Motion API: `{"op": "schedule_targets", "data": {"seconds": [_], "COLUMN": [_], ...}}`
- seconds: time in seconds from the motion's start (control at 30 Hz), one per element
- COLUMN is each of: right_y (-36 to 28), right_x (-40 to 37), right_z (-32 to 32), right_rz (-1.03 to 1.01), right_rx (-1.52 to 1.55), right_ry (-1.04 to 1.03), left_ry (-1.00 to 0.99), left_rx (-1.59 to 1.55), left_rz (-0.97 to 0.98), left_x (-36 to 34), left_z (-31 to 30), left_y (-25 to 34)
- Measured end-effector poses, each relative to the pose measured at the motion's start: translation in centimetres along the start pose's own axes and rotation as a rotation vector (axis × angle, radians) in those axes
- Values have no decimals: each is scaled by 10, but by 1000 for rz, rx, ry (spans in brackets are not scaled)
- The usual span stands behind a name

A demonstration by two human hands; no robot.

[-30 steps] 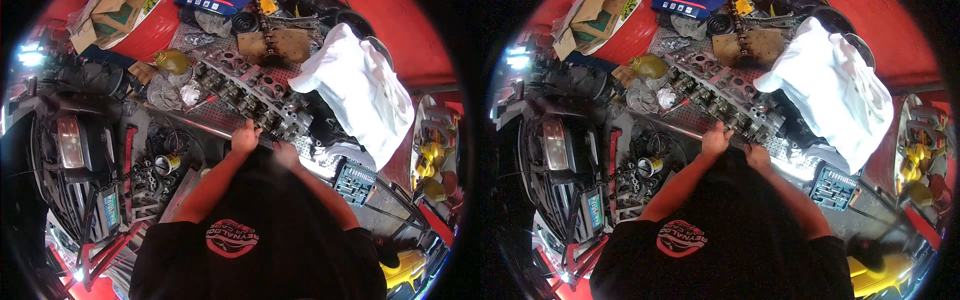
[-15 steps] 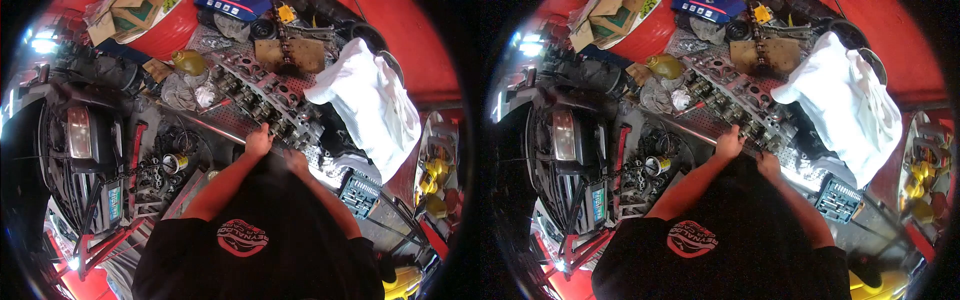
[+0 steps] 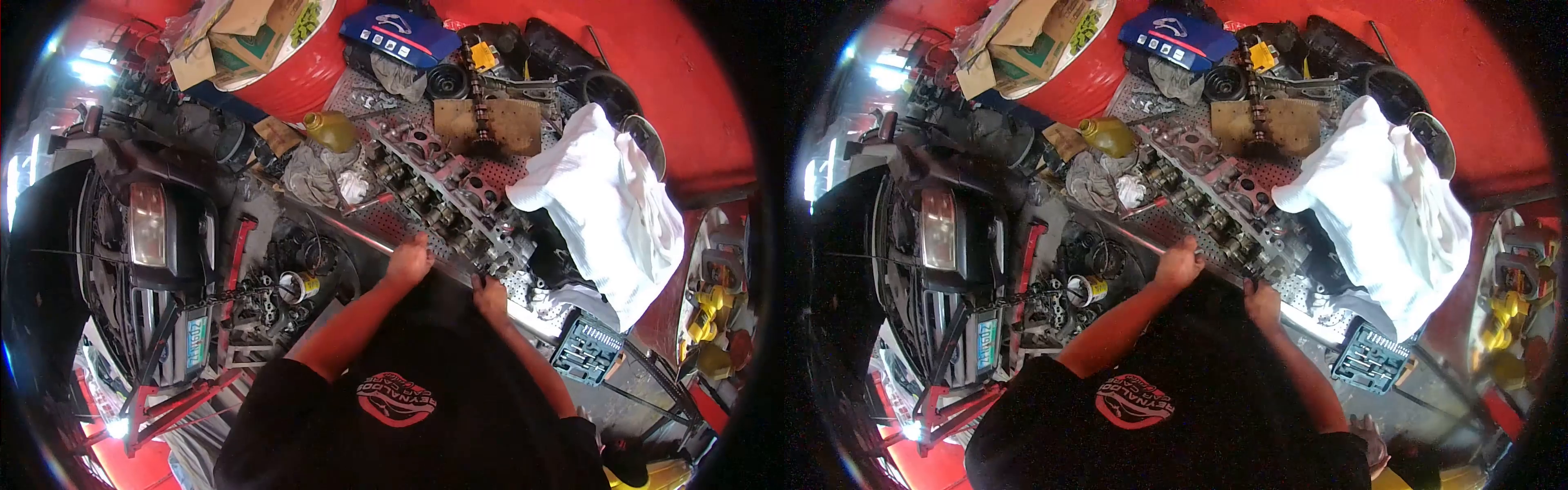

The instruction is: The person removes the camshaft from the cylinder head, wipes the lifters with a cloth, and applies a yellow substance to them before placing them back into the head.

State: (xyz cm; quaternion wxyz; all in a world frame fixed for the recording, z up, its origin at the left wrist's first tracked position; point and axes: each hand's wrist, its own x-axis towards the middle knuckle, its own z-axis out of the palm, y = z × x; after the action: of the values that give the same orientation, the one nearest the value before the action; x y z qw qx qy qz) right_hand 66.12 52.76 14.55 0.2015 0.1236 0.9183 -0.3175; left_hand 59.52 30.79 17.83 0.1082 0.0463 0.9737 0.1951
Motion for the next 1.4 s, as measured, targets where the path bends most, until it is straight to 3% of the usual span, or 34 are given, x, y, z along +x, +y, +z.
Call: {"op": "schedule_targets", "data": {"seconds": [0.17, 0.37, 0.47, 0.53, 0.57, 0.63, 0.73, 0.8, 0.87, 0.93, 1.0, 1.17, 1.27, 1.3, 1.4], "right_y": [-8, -31, -17, 7, -4, -29, -60, -70, -58, -81, -52, -59, -75, -77, -72], "right_x": [-4, -13, -16, -10, -15, -17, -10, -6, -7, -1, -4, 1, 7, 8, 6], "right_z": [3, 6, 29, 69, 67, 61, 55, 55, 60, 35, 49, 34, 25, 23, 26], "right_rz": [30, 219, 146, 390, 386, 413, 525, 594, 711, 794, 764, 757, 807, 839, 878], "right_rx": [25, 61, 259, 394, 663, 828, 1076, 1150, 1132, 1173, 1127, 1064, 1081, 1073, 1080], "right_ry": [66, 150, 328, 381, 410, 549, 729, 823, 763, 699, 645, 576, 573, 578, 575], "left_ry": [108, 273, 160, 65, 14, -144, -328, -342, -312, -249, -156, -173, -174, -41, -129], "left_rx": [65, 152, 203, 233, 234, 307, 451, 524, 471, 420, 369, 1, 10, -40, -482], "left_rz": [12, 34, -40, -80, -88, -107, -108, -32, -37, -27, 9, 116, -83, -10, -278], "left_x": [53, 207, 290, 351, 380, 424, 451, 475, 491, 481, 445, 331, 257, 239, 205], "left_z": [-111, -208, -213, -203, -186, -157, -140, -110, -100, -104, -157, -199, -192, -181, -108], "left_y": [-31, -84, -121, -152, -180, -215, -221, -244, -254, -239, -172, -124, -124, -134, -208]}}
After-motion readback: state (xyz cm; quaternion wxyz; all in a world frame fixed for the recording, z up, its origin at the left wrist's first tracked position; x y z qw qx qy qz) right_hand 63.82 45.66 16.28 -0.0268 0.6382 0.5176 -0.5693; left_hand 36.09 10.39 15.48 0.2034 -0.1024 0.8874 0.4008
